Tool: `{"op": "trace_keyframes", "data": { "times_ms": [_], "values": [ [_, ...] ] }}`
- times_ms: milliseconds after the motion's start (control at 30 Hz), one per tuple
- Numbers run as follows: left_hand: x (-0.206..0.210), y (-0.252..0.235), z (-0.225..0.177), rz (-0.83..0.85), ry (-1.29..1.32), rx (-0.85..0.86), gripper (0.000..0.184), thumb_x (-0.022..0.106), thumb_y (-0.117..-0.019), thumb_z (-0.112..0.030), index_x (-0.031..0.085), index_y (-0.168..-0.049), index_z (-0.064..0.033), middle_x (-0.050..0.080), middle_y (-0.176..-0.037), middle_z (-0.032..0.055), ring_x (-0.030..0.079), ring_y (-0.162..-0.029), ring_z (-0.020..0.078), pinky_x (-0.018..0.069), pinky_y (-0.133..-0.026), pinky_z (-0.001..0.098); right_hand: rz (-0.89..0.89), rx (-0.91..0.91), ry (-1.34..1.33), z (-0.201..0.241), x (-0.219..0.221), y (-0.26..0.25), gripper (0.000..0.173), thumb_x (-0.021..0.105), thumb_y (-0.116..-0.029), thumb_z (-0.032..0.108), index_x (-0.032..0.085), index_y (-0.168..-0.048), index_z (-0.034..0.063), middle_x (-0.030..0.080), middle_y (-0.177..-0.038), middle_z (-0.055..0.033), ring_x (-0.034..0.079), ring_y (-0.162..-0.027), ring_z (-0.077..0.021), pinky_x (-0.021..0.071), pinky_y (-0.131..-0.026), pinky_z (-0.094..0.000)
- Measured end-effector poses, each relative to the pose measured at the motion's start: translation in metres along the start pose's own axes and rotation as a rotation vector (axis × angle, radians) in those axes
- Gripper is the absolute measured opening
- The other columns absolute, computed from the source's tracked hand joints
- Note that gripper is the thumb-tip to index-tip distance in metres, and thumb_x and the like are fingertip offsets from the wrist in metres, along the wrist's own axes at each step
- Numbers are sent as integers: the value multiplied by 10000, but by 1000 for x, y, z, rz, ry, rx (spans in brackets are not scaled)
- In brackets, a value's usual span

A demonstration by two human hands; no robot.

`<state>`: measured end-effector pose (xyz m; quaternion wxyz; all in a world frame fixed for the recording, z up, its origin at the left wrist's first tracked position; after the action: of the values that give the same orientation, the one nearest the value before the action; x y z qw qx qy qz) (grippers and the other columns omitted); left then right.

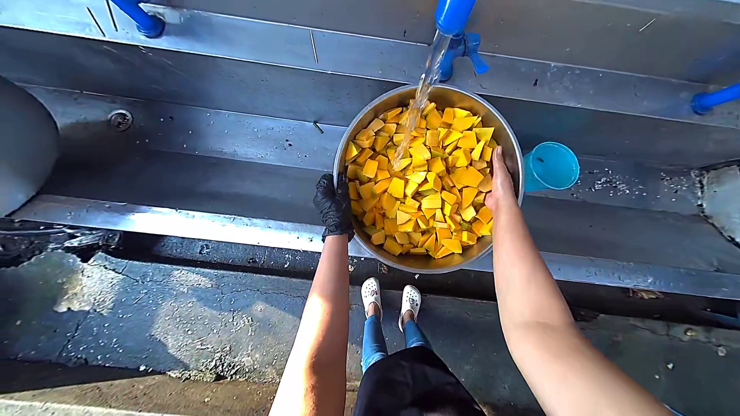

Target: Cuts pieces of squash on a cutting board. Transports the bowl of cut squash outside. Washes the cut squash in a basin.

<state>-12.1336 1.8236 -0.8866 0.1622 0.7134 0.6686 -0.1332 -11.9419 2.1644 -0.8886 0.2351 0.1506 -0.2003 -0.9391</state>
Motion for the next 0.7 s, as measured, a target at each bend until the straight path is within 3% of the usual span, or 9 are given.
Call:
{"op": "trace_keyframes", "data": {
  "times_ms": [67,133,200,300,400,433,500,600,700],
  "values": [
    [-1,0,2,3,-14,-3,236,615,-1016,-205,617,-960,25,582,-809,84,559,-755,122,477,-737,326,69,96,-109,-3,13,-7,724,399,-1045,620,323,-1606,169,350,-1641,-85,351,-1500,-212,324,-1210,-482],
    [-1,-1,3,11,-22,-6,252,610,-1021,-215,612,-954,28,583,-806,97,564,-755,146,479,-736,351,138,176,-129,-6,29,-8,709,427,-1025,639,389,-1565,181,476,-1543,-95,473,-1402,-233,423,-1129,-487],
    [-1,-1,7,7,-11,-14,255,612,-1024,-223,616,-962,24,586,-812,99,564,-758,144,482,-741,350,217,164,-106,-2,41,-6,645,490,-1034,557,418,-1531,151,551,-1444,-123,560,-1292,-242,492,-1044,-475],
    [-3,-1,8,-1,7,-15,252,606,-1026,-212,607,-948,28,564,-793,78,542,-738,118,474,-729,322,239,-49,35,26,51,11,523,651,-1006,323,512,-1415,29,619,-1312,-147,612,-1181,-202,516,-1004,-410],
    [-3,0,8,13,-18,-19,264,595,-1031,-222,614,-961,32,576,-818,93,552,-760,137,478,-753,345,264,-369,420,57,77,54,633,772,-919,280,533,-1412,-37,607,-1365,-246,572,-1305,-330,441,-1122,-520],
    [-3,0,8,14,-21,-20,271,596,-1031,-227,616,-961,33,578,-819,99,554,-762,145,479,-753,353,273,-471,558,62,89,71,675,794,-899,291,532,-1441,-12,580,-1397,-268,542,-1333,-386,424,-1119,-570],
    [-3,1,7,5,-13,-19,286,598,-1034,-245,605,-944,27,563,-797,90,544,-739,142,476,-731,350,265,-569,810,59,111,100,802,824,-865,351,463,-1552,147,439,-1529,-294,438,-1403,-475,427,-1078,-630],
    [-5,1,6,-28,-9,-27,362,565,-1056,-310,598,-901,15,546,-773,77,535,-722,133,472,-721,342,253,-641,969,44,140,135,874,872,-814,369,439,-1567,268,242,-1645,-284,288,-1471,-539,395,-1006,-743],
    [-5,4,3,-39,-21,-21,414,495,-1087,-319,639,-954,46,584,-810,99,553,-753,124,483,-760,328,320,-700,1125,18,173,141,909,874,-799,389,421,-1582,285,120,-1711,-199,89,-1536,-545,199,-1059,-849]
  ]
}}
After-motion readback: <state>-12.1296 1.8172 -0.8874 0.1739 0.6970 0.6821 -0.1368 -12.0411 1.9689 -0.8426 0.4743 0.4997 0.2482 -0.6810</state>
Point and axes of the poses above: each hand's wrist, its own y-axis away from the middle knuckle, its own x-axis out of the palm, z = x × y, the point moved 8 cm from there along -y, towards the middle knuckle
